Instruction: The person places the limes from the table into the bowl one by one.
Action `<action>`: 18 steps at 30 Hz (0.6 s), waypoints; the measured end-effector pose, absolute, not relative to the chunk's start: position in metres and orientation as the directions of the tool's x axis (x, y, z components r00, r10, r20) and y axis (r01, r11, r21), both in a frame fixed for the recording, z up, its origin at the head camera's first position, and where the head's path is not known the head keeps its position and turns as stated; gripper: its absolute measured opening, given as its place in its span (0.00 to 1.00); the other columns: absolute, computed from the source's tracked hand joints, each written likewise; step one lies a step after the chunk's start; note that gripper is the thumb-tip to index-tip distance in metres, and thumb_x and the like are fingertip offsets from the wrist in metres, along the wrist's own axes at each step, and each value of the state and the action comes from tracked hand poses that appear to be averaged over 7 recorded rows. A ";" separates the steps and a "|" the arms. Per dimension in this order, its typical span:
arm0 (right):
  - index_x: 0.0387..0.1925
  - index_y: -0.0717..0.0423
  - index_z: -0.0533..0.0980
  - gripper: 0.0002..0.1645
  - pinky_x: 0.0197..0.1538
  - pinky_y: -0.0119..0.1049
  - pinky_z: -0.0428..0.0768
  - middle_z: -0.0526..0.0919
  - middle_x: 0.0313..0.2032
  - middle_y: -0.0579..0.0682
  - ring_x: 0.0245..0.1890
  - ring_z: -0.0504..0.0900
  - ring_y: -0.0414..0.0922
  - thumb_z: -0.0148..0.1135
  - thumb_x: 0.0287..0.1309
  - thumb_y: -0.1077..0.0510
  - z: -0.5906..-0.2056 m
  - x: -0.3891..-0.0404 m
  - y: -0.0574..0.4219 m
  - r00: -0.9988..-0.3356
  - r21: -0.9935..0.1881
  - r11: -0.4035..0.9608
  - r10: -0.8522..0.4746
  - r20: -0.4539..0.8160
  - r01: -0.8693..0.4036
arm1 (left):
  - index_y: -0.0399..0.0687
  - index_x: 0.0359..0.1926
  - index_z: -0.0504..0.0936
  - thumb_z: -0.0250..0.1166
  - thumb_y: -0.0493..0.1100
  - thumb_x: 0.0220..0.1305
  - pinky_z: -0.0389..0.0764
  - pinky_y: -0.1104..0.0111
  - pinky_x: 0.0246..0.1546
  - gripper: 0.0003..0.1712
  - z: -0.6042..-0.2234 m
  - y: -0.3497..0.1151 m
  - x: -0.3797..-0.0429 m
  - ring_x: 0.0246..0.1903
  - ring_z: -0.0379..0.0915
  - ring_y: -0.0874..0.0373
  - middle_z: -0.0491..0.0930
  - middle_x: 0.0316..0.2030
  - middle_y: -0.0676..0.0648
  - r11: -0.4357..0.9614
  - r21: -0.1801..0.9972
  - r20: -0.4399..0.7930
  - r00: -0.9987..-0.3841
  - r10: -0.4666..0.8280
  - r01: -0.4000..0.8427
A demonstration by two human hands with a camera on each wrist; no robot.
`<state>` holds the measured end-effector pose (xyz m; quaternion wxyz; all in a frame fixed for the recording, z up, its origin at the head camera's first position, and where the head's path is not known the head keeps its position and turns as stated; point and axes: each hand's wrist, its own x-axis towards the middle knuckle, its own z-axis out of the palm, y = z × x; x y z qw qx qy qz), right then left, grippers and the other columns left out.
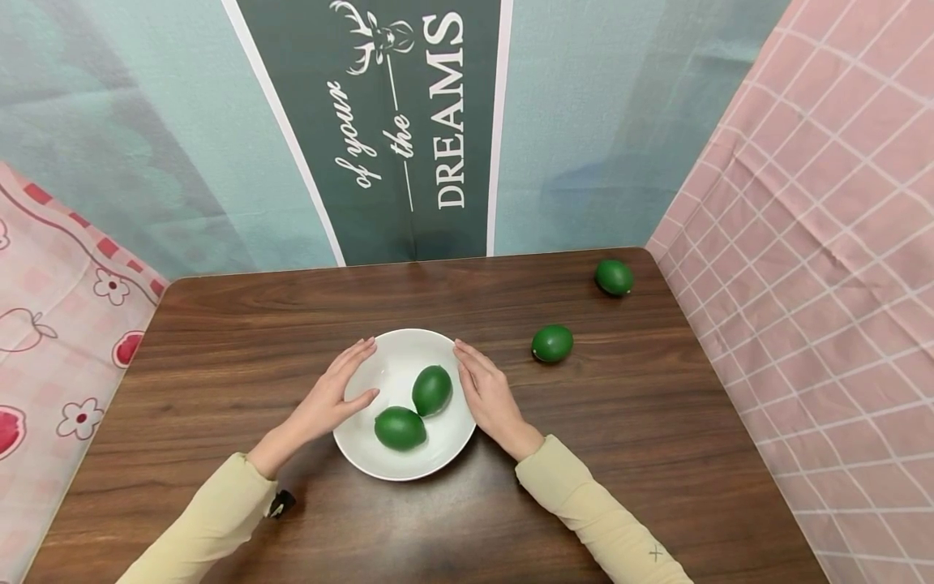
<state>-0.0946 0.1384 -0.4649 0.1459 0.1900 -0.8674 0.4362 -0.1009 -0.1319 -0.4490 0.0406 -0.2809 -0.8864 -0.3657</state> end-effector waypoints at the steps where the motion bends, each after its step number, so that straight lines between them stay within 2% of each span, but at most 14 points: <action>1: 0.53 0.63 0.74 0.18 0.57 0.39 0.70 0.74 0.56 0.52 0.57 0.71 0.47 0.50 0.63 0.62 -0.465 -0.095 0.138 -0.885 -0.702 0.546 -0.203 0.418 -0.457 | 0.35 0.62 0.63 0.65 0.42 0.55 0.55 0.52 0.63 0.36 -0.450 -0.132 -0.101 0.65 0.50 0.46 0.60 0.64 0.41 0.576 0.623 0.278 -0.839 0.468 0.529; 10: 0.53 0.63 0.74 0.18 0.57 0.38 0.70 0.73 0.57 0.52 0.57 0.71 0.47 0.49 0.64 0.62 -0.465 -0.095 0.138 -0.887 -0.699 0.552 -0.208 0.413 -0.455 | 0.34 0.64 0.61 0.64 0.42 0.56 0.53 0.54 0.64 0.37 -0.453 -0.133 -0.101 0.67 0.47 0.48 0.59 0.65 0.42 0.584 0.622 0.271 -0.844 0.464 0.521; 18: 0.53 0.65 0.73 0.18 0.58 0.40 0.69 0.73 0.57 0.54 0.57 0.71 0.49 0.49 0.64 0.62 -0.463 -0.095 0.138 -0.882 -0.682 0.565 -0.229 0.411 -0.465 | 0.34 0.64 0.61 0.63 0.41 0.56 0.53 0.55 0.65 0.37 -0.454 -0.132 -0.102 0.66 0.48 0.47 0.59 0.65 0.41 0.592 0.612 0.275 -0.843 0.463 0.525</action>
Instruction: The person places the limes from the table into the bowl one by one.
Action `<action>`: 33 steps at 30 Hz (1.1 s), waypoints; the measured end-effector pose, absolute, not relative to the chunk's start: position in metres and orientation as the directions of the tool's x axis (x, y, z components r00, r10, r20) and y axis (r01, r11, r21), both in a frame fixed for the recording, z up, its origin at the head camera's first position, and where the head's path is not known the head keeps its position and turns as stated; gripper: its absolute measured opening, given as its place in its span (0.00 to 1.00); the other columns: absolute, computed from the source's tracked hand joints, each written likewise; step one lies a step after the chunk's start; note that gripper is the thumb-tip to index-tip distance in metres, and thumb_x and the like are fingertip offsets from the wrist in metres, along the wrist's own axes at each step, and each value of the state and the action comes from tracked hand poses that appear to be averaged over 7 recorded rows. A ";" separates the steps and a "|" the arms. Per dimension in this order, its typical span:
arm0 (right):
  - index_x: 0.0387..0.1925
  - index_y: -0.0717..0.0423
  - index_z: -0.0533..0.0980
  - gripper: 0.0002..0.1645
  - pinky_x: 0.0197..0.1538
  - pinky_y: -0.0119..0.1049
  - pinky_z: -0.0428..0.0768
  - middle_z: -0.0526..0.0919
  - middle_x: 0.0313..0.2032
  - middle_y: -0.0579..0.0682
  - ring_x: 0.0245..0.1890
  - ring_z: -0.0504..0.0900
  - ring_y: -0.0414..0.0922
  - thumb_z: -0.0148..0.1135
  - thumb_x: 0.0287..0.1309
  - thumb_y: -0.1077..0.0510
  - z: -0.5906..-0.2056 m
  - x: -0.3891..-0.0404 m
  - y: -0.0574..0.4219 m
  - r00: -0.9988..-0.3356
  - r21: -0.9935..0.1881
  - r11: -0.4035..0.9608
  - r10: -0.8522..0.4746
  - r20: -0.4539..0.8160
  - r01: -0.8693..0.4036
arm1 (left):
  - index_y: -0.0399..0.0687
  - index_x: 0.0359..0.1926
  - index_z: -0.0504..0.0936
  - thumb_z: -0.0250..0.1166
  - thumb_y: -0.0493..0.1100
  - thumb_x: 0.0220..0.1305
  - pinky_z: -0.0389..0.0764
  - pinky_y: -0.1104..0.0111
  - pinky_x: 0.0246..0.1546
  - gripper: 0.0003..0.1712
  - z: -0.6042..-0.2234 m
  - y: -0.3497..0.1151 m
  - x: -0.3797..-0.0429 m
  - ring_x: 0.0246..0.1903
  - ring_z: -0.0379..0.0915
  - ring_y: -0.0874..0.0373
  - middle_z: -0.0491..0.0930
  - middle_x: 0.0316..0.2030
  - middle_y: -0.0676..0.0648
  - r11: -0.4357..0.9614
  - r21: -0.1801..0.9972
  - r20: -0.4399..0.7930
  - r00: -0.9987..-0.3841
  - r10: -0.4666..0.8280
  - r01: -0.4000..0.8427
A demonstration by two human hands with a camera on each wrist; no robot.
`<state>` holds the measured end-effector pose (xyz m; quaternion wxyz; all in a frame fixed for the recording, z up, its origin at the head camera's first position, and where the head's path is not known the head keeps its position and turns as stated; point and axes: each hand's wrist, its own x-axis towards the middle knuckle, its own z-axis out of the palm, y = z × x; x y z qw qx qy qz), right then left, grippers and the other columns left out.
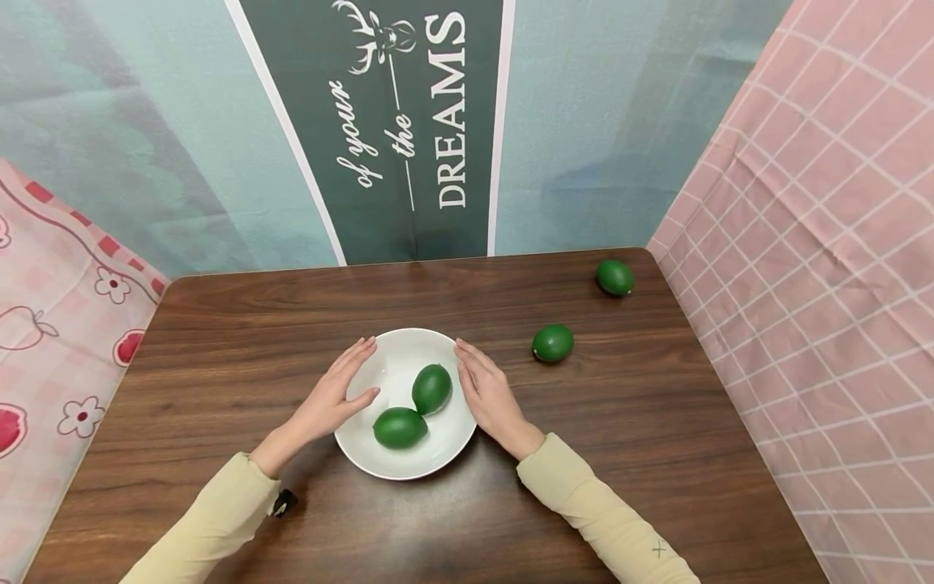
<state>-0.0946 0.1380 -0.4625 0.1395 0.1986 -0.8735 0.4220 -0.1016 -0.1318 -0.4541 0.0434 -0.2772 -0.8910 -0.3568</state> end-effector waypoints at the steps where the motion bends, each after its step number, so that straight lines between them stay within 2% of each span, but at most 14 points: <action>1: 0.53 0.65 0.73 0.18 0.58 0.40 0.69 0.73 0.57 0.54 0.57 0.71 0.49 0.49 0.64 0.62 -0.462 -0.095 0.138 -0.882 -0.679 0.567 -0.235 0.409 -0.466 | 0.34 0.64 0.61 0.63 0.41 0.56 0.53 0.55 0.65 0.37 -0.454 -0.132 -0.101 0.66 0.48 0.47 0.59 0.65 0.41 0.592 0.612 0.275 -0.843 0.462 0.524; 14: 0.51 0.65 0.73 0.17 0.54 0.41 0.73 0.74 0.54 0.55 0.55 0.72 0.50 0.50 0.63 0.61 -0.456 -0.101 0.142 -0.876 -0.647 0.592 -0.287 0.388 -0.481 | 0.33 0.64 0.61 0.63 0.41 0.56 0.53 0.55 0.64 0.37 -0.453 -0.132 -0.101 0.65 0.50 0.45 0.59 0.65 0.40 0.599 0.605 0.277 -0.844 0.460 0.525; 25: 0.45 0.61 0.77 0.14 0.49 0.38 0.77 0.79 0.44 0.52 0.47 0.77 0.45 0.49 0.64 0.59 -0.446 -0.107 0.149 -0.872 -0.604 0.631 -0.326 0.364 -0.488 | 0.34 0.64 0.61 0.63 0.41 0.57 0.53 0.56 0.65 0.36 -0.454 -0.132 -0.101 0.66 0.49 0.47 0.59 0.65 0.42 0.600 0.608 0.270 -0.846 0.459 0.520; 33: 0.46 0.60 0.77 0.15 0.49 0.40 0.77 0.78 0.45 0.51 0.48 0.77 0.46 0.49 0.65 0.58 -0.439 -0.111 0.159 -0.878 -0.586 0.654 -0.347 0.331 -0.479 | 0.34 0.64 0.60 0.60 0.41 0.60 0.54 0.55 0.64 0.34 -0.455 -0.133 -0.100 0.66 0.49 0.47 0.59 0.65 0.42 0.594 0.603 0.287 -0.840 0.461 0.532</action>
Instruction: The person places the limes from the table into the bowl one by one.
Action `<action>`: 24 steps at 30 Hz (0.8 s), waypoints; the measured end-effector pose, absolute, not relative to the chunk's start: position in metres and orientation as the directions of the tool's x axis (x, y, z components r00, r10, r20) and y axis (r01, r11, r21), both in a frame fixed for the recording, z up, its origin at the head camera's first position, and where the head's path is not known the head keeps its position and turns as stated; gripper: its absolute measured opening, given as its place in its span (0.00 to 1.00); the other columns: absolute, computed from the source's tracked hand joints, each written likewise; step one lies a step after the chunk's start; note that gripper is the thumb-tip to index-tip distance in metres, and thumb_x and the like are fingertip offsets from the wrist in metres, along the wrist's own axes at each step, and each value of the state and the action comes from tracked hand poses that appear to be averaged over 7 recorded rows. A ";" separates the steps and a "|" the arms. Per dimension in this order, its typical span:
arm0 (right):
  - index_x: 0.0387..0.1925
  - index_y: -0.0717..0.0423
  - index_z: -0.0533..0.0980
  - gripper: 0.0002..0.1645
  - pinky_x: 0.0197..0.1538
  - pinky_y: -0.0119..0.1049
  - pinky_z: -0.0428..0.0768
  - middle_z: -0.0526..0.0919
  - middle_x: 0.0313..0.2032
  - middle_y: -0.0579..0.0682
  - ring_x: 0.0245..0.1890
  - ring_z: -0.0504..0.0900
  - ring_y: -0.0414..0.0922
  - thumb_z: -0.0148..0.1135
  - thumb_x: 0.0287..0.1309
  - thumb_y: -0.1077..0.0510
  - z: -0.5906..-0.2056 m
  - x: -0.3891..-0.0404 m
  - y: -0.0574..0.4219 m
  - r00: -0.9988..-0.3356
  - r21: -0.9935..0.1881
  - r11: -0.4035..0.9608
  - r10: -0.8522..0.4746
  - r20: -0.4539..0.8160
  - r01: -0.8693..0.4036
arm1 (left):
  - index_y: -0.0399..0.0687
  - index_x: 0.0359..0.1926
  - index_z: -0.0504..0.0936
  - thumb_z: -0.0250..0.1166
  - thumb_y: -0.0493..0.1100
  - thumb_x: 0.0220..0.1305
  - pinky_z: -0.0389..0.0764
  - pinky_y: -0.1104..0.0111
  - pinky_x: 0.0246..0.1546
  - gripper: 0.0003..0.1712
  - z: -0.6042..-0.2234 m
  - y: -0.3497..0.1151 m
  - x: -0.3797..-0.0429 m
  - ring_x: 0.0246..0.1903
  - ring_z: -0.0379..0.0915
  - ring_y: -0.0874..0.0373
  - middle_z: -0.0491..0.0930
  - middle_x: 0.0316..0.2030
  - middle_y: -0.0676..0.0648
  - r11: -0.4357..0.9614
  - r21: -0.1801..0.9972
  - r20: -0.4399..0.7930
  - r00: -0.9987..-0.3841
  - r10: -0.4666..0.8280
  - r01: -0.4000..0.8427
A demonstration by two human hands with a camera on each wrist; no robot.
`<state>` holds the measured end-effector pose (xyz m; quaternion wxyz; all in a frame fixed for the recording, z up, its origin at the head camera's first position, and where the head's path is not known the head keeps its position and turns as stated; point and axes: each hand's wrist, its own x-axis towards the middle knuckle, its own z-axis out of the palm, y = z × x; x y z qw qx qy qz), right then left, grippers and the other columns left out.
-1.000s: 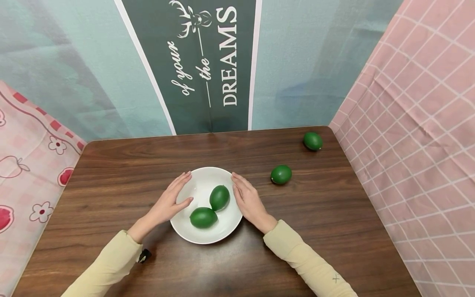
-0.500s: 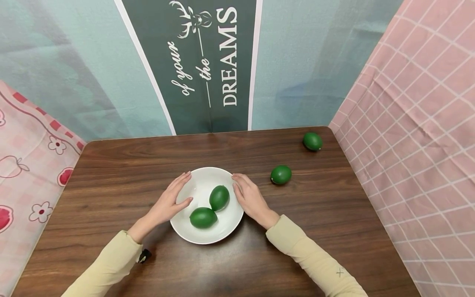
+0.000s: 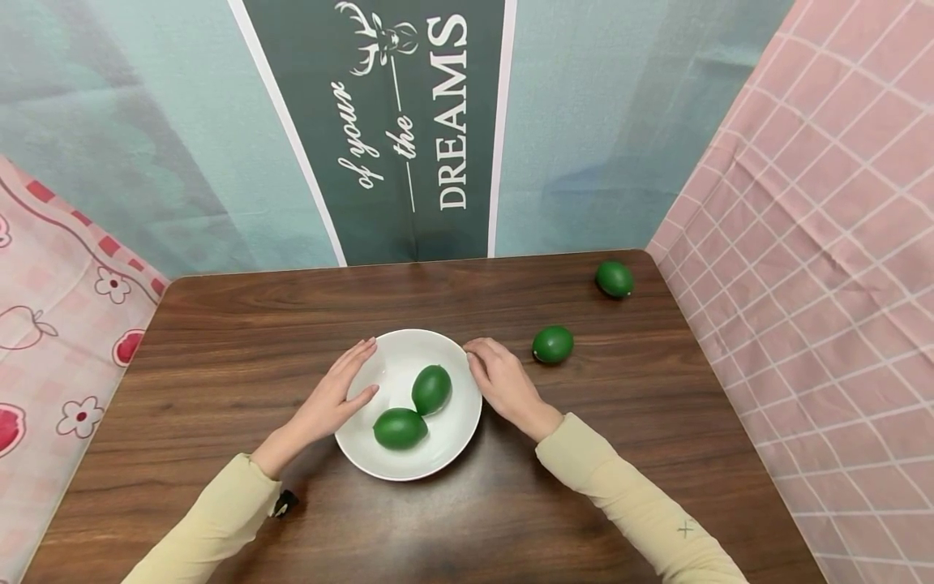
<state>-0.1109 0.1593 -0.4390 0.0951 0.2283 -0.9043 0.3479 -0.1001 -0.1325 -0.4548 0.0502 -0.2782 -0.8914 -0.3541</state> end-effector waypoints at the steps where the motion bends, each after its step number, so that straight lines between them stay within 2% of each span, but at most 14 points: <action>1: 0.46 0.61 0.76 0.15 0.50 0.40 0.76 0.78 0.45 0.52 0.48 0.77 0.47 0.49 0.65 0.58 -0.438 -0.111 0.161 -0.880 -0.584 0.657 -0.349 0.323 -0.476 | 0.34 0.64 0.60 0.59 0.42 0.60 0.54 0.55 0.64 0.33 -0.455 -0.133 -0.100 0.66 0.49 0.47 0.59 0.65 0.42 0.595 0.603 0.286 -0.840 0.460 0.531; 6: 0.46 0.61 0.76 0.16 0.51 0.42 0.76 0.78 0.47 0.54 0.49 0.76 0.48 0.49 0.64 0.57 -0.434 -0.114 0.166 -0.889 -0.563 0.689 -0.348 0.297 -0.457 | 0.34 0.65 0.60 0.57 0.42 0.62 0.54 0.54 0.64 0.32 -0.455 -0.133 -0.100 0.66 0.50 0.46 0.58 0.65 0.41 0.601 0.598 0.285 -0.842 0.459 0.530; 12: 0.45 0.62 0.76 0.14 0.51 0.42 0.76 0.78 0.46 0.54 0.49 0.76 0.48 0.51 0.63 0.58 -0.432 -0.118 0.172 -0.871 -0.515 0.703 -0.371 0.322 -0.490 | 0.34 0.64 0.60 0.55 0.42 0.64 0.55 0.52 0.63 0.31 -0.456 -0.132 -0.101 0.65 0.49 0.45 0.58 0.65 0.41 0.591 0.603 0.293 -0.838 0.460 0.535; 17: 0.46 0.61 0.76 0.16 0.51 0.43 0.76 0.77 0.47 0.54 0.49 0.75 0.48 0.52 0.63 0.56 -0.430 -0.122 0.178 -0.855 -0.465 0.719 -0.412 0.314 -0.517 | 0.34 0.64 0.61 0.50 0.46 0.67 0.55 0.56 0.64 0.29 -0.459 -0.132 -0.101 0.65 0.51 0.47 0.60 0.64 0.41 0.583 0.583 0.342 -0.821 0.457 0.567; 24: 0.48 0.62 0.75 0.19 0.57 0.46 0.70 0.77 0.48 0.55 0.52 0.73 0.51 0.55 0.61 0.53 -0.424 -0.127 0.186 -0.829 -0.399 0.727 -0.481 0.286 -0.559 | 0.35 0.65 0.58 0.51 0.41 0.67 0.52 0.55 0.65 0.29 -0.455 -0.133 -0.101 0.66 0.47 0.47 0.57 0.66 0.41 0.597 0.611 0.264 -0.845 0.466 0.520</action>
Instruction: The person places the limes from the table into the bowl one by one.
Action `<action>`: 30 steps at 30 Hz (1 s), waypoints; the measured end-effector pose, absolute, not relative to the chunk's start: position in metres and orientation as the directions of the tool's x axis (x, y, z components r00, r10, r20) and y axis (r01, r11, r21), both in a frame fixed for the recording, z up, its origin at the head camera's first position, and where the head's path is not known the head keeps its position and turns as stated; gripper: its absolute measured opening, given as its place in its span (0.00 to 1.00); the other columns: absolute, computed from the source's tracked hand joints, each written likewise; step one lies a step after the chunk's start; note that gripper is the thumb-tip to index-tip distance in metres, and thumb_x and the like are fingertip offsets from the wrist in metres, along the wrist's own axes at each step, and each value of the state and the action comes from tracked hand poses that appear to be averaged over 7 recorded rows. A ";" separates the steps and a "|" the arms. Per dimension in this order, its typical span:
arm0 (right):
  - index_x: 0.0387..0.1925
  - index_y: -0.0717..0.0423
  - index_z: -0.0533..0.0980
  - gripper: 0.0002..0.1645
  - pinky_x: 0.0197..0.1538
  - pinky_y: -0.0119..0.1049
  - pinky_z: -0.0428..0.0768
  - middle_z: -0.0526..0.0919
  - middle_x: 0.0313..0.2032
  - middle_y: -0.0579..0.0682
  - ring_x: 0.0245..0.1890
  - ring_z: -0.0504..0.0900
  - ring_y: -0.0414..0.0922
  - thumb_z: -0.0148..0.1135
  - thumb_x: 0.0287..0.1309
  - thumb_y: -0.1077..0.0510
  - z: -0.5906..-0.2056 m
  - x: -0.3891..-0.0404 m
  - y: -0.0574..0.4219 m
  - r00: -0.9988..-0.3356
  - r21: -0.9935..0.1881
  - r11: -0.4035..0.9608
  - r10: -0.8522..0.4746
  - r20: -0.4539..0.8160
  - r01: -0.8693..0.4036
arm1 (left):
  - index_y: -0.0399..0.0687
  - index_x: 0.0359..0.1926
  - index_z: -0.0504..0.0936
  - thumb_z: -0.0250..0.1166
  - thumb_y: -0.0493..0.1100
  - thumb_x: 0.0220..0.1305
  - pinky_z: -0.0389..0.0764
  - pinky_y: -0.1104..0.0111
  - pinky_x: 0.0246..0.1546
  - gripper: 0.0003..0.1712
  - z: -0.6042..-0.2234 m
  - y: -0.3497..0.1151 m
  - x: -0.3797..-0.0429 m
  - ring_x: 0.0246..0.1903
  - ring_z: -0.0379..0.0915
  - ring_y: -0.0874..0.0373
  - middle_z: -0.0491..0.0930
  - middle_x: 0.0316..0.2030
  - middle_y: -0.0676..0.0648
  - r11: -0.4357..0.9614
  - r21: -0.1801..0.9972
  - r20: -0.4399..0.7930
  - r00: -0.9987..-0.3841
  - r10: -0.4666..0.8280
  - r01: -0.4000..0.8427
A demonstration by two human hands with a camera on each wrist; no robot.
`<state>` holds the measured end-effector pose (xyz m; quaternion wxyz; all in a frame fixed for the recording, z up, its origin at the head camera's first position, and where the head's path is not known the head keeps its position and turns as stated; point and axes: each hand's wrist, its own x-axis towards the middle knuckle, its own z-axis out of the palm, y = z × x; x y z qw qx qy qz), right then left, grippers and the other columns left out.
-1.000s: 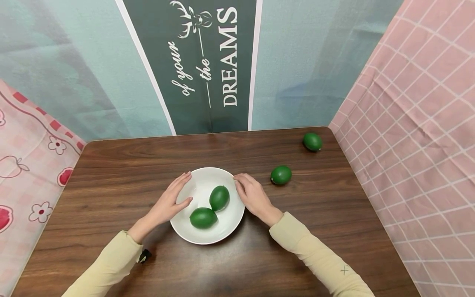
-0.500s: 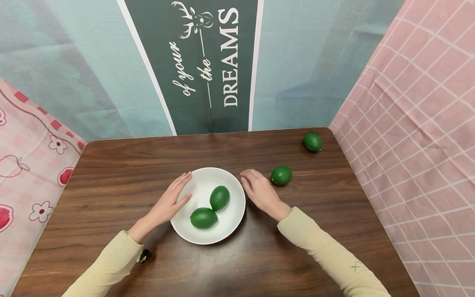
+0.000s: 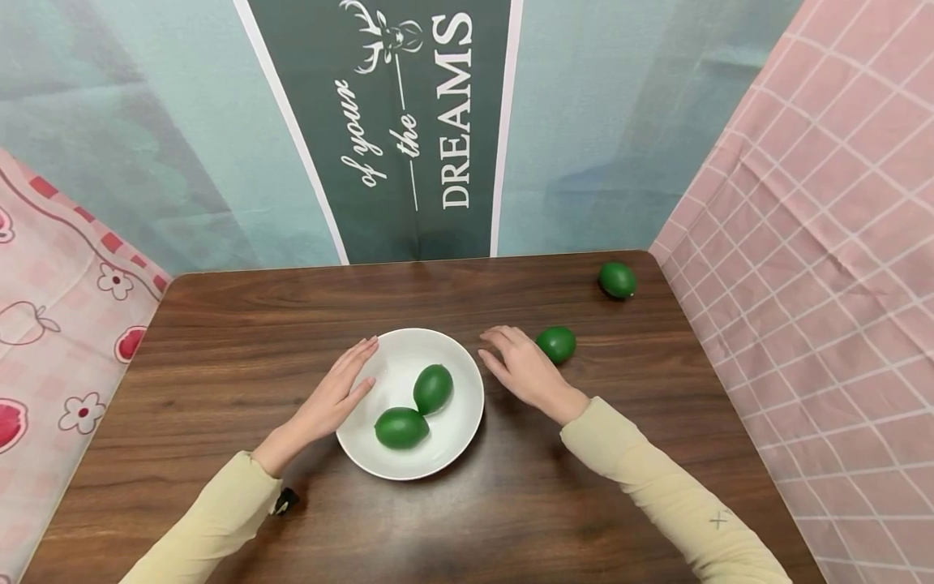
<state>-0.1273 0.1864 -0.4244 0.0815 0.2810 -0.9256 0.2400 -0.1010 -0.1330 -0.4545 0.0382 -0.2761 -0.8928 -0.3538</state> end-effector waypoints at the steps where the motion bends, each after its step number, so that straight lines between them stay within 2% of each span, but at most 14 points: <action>1: 0.48 0.62 0.75 0.19 0.57 0.46 0.70 0.77 0.48 0.56 0.52 0.73 0.52 0.55 0.61 0.53 -0.424 -0.128 0.188 -0.825 -0.389 0.728 -0.491 0.278 -0.565 | 0.35 0.65 0.58 0.52 0.41 0.66 0.52 0.54 0.65 0.29 -0.454 -0.133 -0.101 0.66 0.47 0.47 0.57 0.66 0.41 0.600 0.611 0.257 -0.846 0.466 0.516; 15: 0.51 0.64 0.73 0.25 0.55 0.48 0.71 0.76 0.49 0.58 0.52 0.72 0.53 0.61 0.56 0.51 -0.421 -0.139 0.210 -0.783 -0.280 0.731 -0.585 0.212 -0.622 | 0.36 0.66 0.58 0.50 0.41 0.67 0.51 0.56 0.65 0.29 -0.454 -0.133 -0.101 0.67 0.46 0.49 0.56 0.67 0.43 0.608 0.613 0.242 -0.853 0.463 0.504; 30: 0.53 0.64 0.71 0.28 0.55 0.53 0.69 0.74 0.51 0.60 0.53 0.70 0.55 0.63 0.54 0.52 -0.417 -0.144 0.233 -0.798 -0.264 0.754 -0.582 0.156 -0.602 | 0.35 0.65 0.59 0.50 0.40 0.67 0.53 0.54 0.64 0.28 -0.454 -0.134 -0.100 0.66 0.47 0.47 0.57 0.66 0.42 0.596 0.610 0.274 -0.844 0.461 0.523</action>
